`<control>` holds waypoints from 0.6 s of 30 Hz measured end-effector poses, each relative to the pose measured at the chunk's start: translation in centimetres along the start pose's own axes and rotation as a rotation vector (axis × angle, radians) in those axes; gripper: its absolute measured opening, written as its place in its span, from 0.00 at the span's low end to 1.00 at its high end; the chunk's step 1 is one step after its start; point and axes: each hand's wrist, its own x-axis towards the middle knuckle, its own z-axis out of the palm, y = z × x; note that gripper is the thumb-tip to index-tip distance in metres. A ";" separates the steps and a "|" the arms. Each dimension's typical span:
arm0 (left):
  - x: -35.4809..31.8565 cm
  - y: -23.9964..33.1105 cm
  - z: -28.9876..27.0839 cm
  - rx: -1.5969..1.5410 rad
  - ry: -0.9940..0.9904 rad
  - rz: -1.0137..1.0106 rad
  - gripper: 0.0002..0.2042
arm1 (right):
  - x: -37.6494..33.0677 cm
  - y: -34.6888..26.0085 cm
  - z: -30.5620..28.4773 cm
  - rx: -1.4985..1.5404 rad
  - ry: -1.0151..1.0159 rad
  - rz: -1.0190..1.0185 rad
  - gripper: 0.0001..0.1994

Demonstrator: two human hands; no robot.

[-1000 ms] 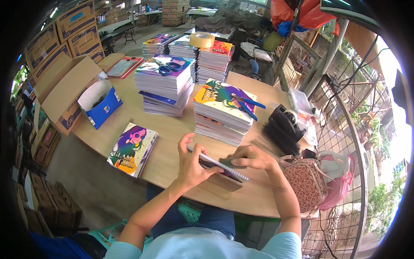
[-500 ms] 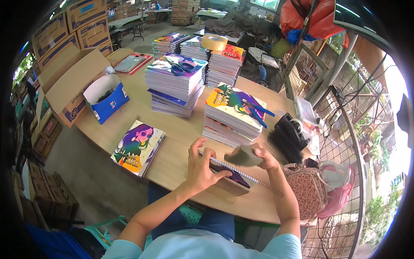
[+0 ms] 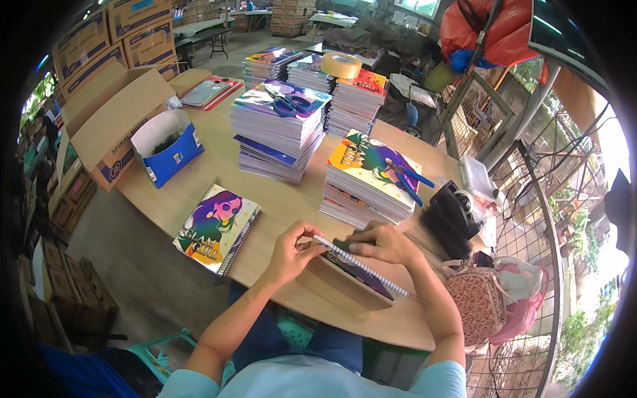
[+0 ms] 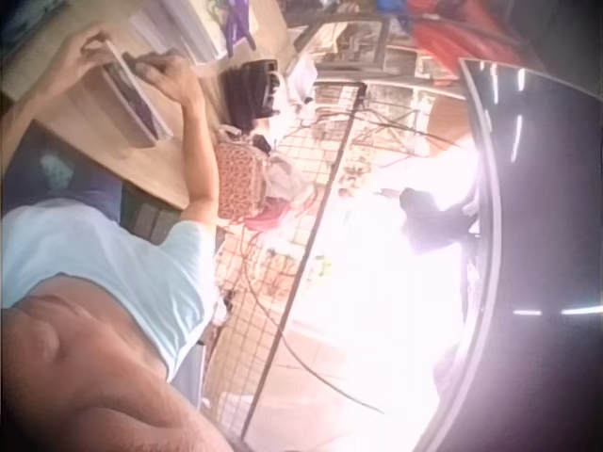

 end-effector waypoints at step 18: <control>1.0 -0.9 -0.5 -0.024 -0.010 -0.014 0.32 | 4.7 3.1 2.7 0.055 -0.089 -0.026 0.27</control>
